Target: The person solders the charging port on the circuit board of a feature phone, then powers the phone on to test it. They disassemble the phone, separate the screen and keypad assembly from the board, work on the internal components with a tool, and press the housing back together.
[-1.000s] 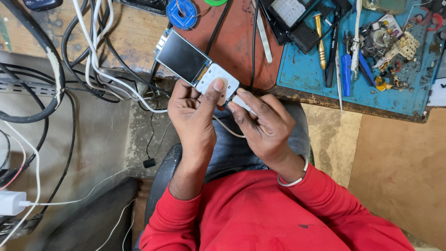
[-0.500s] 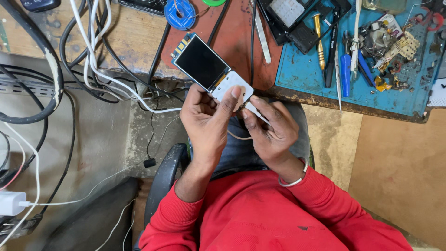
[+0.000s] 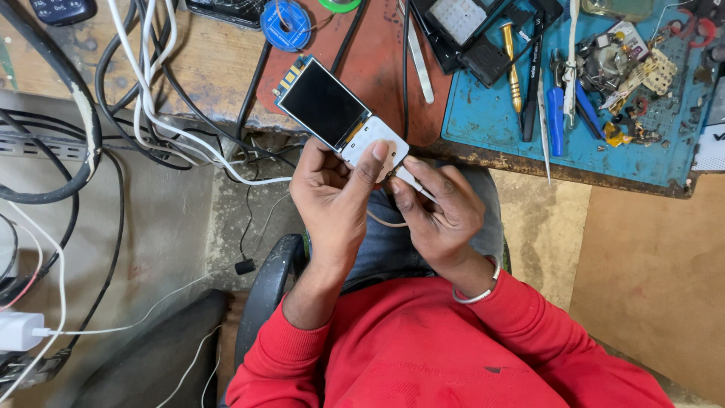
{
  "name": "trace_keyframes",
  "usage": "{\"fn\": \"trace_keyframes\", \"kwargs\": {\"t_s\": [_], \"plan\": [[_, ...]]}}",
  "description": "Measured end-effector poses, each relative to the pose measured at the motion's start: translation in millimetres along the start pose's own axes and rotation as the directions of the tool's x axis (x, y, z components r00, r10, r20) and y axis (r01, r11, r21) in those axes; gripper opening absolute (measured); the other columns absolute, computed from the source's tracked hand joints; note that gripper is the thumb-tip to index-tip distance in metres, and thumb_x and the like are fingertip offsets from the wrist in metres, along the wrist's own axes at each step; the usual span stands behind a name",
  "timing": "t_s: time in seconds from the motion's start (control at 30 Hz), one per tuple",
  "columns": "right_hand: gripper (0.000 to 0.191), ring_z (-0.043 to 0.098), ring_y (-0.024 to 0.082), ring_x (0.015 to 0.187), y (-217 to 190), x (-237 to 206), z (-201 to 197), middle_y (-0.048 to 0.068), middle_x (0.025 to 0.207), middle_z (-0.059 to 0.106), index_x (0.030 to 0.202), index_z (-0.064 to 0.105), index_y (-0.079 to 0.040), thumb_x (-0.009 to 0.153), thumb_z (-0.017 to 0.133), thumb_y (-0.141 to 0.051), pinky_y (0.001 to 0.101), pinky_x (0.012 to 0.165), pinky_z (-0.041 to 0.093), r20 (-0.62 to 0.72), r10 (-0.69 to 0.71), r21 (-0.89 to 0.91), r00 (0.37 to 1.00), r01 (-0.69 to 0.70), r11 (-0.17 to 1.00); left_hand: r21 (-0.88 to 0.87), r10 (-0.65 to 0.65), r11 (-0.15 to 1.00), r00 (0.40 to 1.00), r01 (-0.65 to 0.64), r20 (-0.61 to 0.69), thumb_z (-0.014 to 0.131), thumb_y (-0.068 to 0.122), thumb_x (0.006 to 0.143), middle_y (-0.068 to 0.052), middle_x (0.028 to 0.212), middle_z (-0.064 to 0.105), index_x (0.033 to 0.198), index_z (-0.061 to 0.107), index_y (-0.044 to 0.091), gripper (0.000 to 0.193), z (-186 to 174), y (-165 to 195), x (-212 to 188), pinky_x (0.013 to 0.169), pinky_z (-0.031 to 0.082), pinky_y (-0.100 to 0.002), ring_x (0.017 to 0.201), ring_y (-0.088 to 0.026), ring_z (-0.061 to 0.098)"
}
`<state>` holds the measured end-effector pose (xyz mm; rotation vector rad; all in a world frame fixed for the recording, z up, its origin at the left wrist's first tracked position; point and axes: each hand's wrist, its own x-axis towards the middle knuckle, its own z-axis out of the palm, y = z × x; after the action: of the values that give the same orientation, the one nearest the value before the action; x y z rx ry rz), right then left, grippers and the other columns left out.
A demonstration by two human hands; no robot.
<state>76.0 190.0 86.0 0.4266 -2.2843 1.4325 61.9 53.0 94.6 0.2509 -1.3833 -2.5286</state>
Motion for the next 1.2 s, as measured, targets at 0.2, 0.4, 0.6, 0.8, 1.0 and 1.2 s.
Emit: {"fn": "trace_keyframes", "kwargs": {"t_s": [0.2,0.4,0.6,0.8,1.0,1.2], "plan": [[0.038,0.047,0.006,0.068,2.0,-1.3,-2.2,0.003,0.086,0.059,0.129,0.068,-0.001,0.095,0.084,-0.003,0.0223,0.056,0.039,0.009,-0.004,-0.011,1.000,0.004,1.000,0.019,0.003,1.000,1.000,-0.003,-0.004,0.077,0.001,0.099,-0.007,0.106,0.073,0.118,0.063,-0.001,0.023,1.4,1.6,0.1,0.083,0.058,-0.022,0.094,-0.009,0.069],[0.047,0.038,0.006,0.062,5.2,-1.1,-2.2,0.000,0.078,0.050,0.132,0.068,0.000,0.092,0.088,-0.011,0.0225,0.051,0.033,0.013,-0.003,-0.071,1.000,0.004,0.997,0.029,0.019,0.999,0.999,-0.018,-0.033,0.077,0.002,0.098,-0.007,0.104,0.073,0.115,0.063,0.000,0.022,-6.9,9.0,6.9,0.075,0.058,-0.022,0.089,-0.009,0.069],[0.053,0.060,0.010,0.080,-0.8,6.4,-12.9,0.007,0.098,0.064,0.130,0.067,0.000,0.092,0.081,-0.034,0.0240,0.072,0.049,0.154,0.052,0.000,0.987,-0.053,0.999,0.046,0.036,0.998,0.999,-0.035,-0.024,0.078,0.002,0.098,-0.008,0.103,0.072,0.115,0.063,0.000,0.023,-11.4,12.2,10.7,0.074,0.058,-0.023,0.087,-0.010,0.069],[0.049,0.068,0.015,0.107,-9.9,12.9,-29.0,0.013,0.126,0.066,0.140,0.061,0.000,0.104,0.076,-0.030,0.0258,0.095,0.057,0.060,0.086,0.062,0.994,-0.090,0.994,-0.001,-0.106,0.994,0.980,0.108,0.171,0.075,0.000,0.098,-0.011,0.109,0.073,0.115,0.062,-0.002,0.021,-7.4,8.9,7.2,0.089,0.064,-0.028,0.099,-0.014,0.073],[0.048,0.067,0.015,0.112,-9.1,23.0,-44.3,0.011,0.126,0.070,0.139,0.060,0.006,0.104,0.074,-0.023,0.0283,0.099,0.055,0.219,0.403,0.432,0.889,-0.459,0.776,0.024,-0.252,0.965,0.901,0.260,0.353,0.074,-0.002,0.098,-0.012,0.112,0.073,0.120,0.064,-0.005,0.025,-4.3,6.0,1.7,0.090,0.063,-0.029,0.101,-0.014,0.071],[0.048,0.066,0.017,0.112,14.7,25.5,-59.4,0.013,0.124,0.069,0.138,0.060,0.007,0.104,0.071,-0.025,0.0313,0.099,0.053,0.506,0.456,0.656,0.732,-0.670,0.348,-0.045,-0.400,0.875,0.772,0.483,0.494,0.077,-0.003,0.092,-0.009,0.107,0.074,0.119,0.064,-0.004,0.030,-2.6,8.8,4.6,0.085,0.062,-0.029,0.096,-0.014,0.073]]}}
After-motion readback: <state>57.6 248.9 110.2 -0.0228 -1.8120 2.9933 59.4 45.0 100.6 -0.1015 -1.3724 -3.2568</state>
